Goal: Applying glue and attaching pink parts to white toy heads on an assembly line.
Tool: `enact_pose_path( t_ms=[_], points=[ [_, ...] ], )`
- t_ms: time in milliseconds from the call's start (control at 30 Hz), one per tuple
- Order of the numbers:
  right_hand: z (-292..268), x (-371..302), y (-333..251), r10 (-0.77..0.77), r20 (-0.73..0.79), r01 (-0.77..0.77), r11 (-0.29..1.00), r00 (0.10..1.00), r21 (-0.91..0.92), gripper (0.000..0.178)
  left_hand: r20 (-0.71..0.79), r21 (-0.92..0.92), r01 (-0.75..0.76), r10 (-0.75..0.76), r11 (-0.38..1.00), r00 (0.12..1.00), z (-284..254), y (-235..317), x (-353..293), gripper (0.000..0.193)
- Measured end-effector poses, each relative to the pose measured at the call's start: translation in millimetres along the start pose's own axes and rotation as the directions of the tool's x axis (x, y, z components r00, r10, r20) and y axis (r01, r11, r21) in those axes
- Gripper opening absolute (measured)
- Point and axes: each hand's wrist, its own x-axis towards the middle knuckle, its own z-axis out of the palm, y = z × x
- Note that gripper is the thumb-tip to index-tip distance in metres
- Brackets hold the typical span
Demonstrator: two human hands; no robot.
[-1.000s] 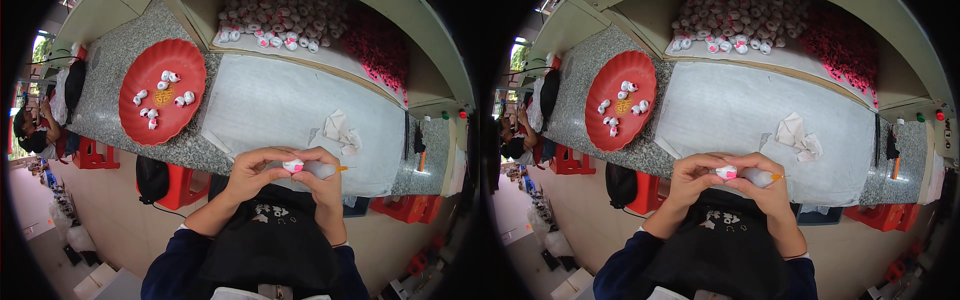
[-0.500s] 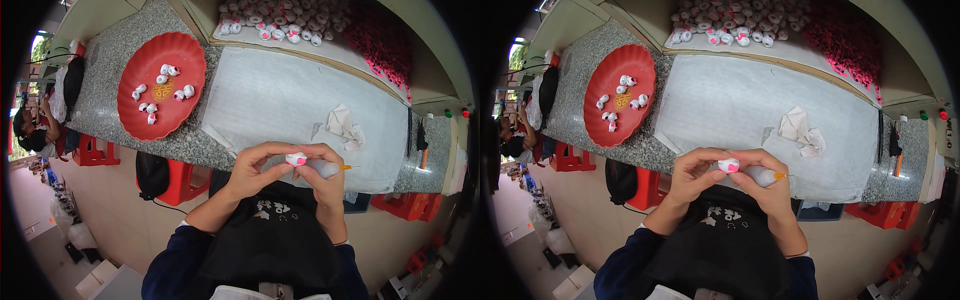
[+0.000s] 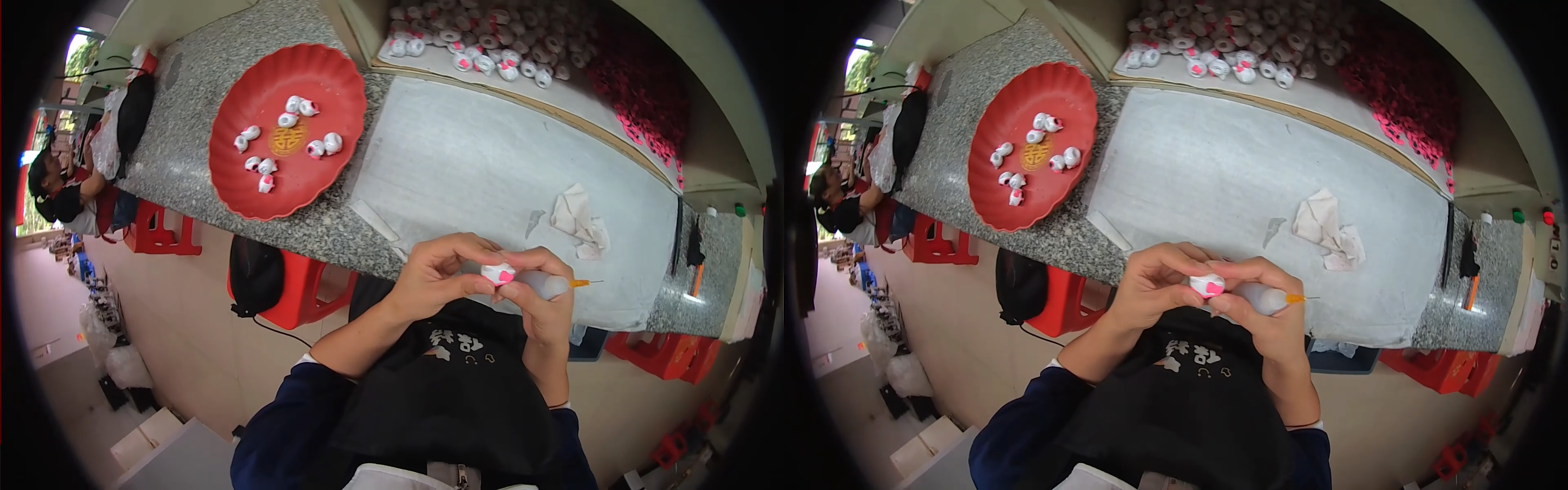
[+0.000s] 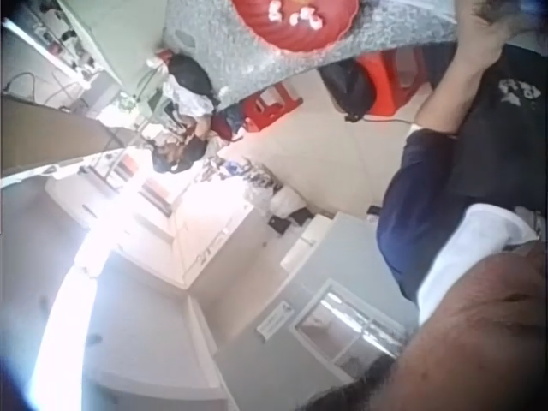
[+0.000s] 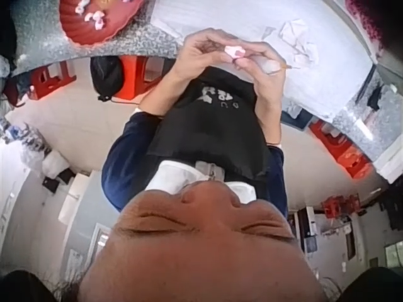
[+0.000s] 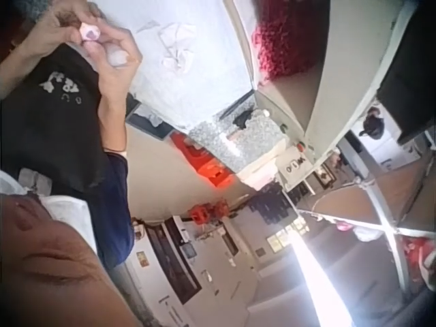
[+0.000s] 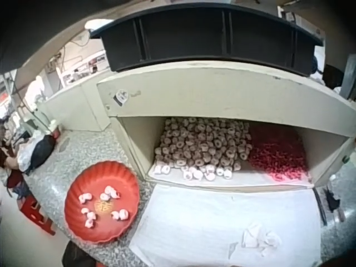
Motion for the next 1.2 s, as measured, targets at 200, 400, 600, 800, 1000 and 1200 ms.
enact_pose_path(
  t_ms=[200, 400, 600, 800, 1000, 1200],
  points=[
    [0, -3, 3, 0.005, -0.137, -0.002, 1.0, 0.991, 0.02, 0.02, -0.021, -0.1, 0.098, -0.101, 0.99, 0.995, 9, 4, 5, 0.022],
    [-7, -3, 2, -0.006, -0.049, 0.008, 0.999, 0.999, 0.051, 0.021, -0.008, -0.072, 0.061, -0.062, 0.996, 0.998, 10, 6, 3, 0.025],
    [12, 16, 1, 0.128, -0.053, -0.125, 0.991, 0.99, 0.049, 0.038, -0.242, 0.49, -0.141, 0.29, 0.86, 0.926, -19, 35, -4, 0.021],
    [-27, 12, 1, -0.058, -0.145, 0.044, 0.994, 0.988, -0.101, 0.057, -0.098, 0.982, 0.179, 0.672, -0.053, 0.734, -57, 97, 25, 0.034],
    [-32, -3, -10, -0.085, -0.19, 0.074, 0.995, 0.978, -0.061, 0.063, 0.378, 0.911, -0.262, 0.385, -0.32, 0.842, 2, 32, 154, 0.032],
    [-43, -21, -6, -0.159, -0.204, 0.133, 0.982, 0.966, -0.138, 0.055, 0.55, 0.654, -0.195, 0.282, -0.731, 0.786, -7, -48, 259, 0.023]
  ],
)
